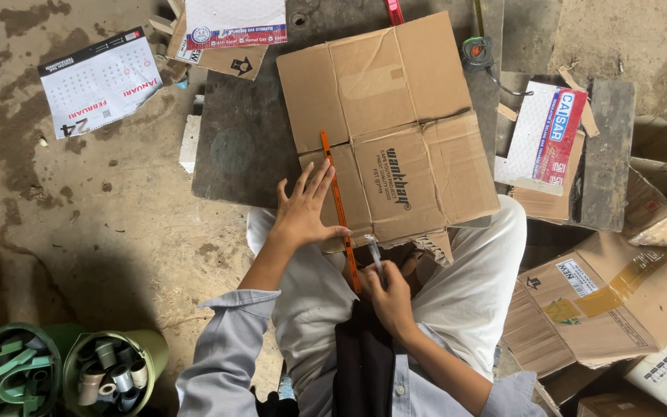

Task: The person measures a flattened cardboard box using a tape measure and marks it with a pen. They then use a ruler to draw straight lines on the cardboard.

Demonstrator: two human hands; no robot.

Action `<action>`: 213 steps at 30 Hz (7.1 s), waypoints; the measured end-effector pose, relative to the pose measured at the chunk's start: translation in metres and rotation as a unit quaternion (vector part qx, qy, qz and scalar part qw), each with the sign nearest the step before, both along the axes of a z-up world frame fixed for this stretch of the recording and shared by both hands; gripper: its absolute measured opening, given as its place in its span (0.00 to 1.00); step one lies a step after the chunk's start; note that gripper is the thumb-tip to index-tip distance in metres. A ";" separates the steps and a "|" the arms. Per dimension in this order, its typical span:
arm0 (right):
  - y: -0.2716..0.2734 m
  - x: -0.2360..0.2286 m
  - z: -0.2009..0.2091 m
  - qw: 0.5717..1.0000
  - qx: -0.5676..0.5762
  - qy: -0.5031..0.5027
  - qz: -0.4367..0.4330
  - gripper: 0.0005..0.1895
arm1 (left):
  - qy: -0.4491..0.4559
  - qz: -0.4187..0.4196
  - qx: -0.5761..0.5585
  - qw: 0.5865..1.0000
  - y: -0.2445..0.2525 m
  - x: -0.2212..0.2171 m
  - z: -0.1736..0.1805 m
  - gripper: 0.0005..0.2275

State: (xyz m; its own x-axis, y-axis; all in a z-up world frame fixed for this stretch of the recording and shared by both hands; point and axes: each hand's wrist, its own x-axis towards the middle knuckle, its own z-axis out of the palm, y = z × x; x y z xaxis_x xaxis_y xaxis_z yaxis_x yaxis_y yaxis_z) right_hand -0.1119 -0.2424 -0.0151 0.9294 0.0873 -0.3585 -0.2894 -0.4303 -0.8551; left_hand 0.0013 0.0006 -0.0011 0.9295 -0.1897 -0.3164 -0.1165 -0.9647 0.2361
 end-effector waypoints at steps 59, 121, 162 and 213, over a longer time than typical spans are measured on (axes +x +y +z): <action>0.070 0.209 0.047 0.890 -0.183 -0.350 0.228 0.09 | 0.094 0.022 -0.011 0.995 -0.010 0.003 0.035 0.62; -0.189 0.074 0.052 0.991 -0.046 -0.119 -0.034 0.14 | -0.157 0.511 -0.566 0.627 -0.088 -0.122 -0.042 0.11; -0.188 0.079 0.040 0.992 -0.012 -0.125 -0.016 0.17 | -0.308 0.527 -0.320 0.725 0.027 -0.071 0.001 0.11; -0.074 0.042 0.047 0.997 -0.024 0.008 0.076 0.08 | -0.157 0.488 -0.674 0.532 -0.059 -0.098 0.002 0.12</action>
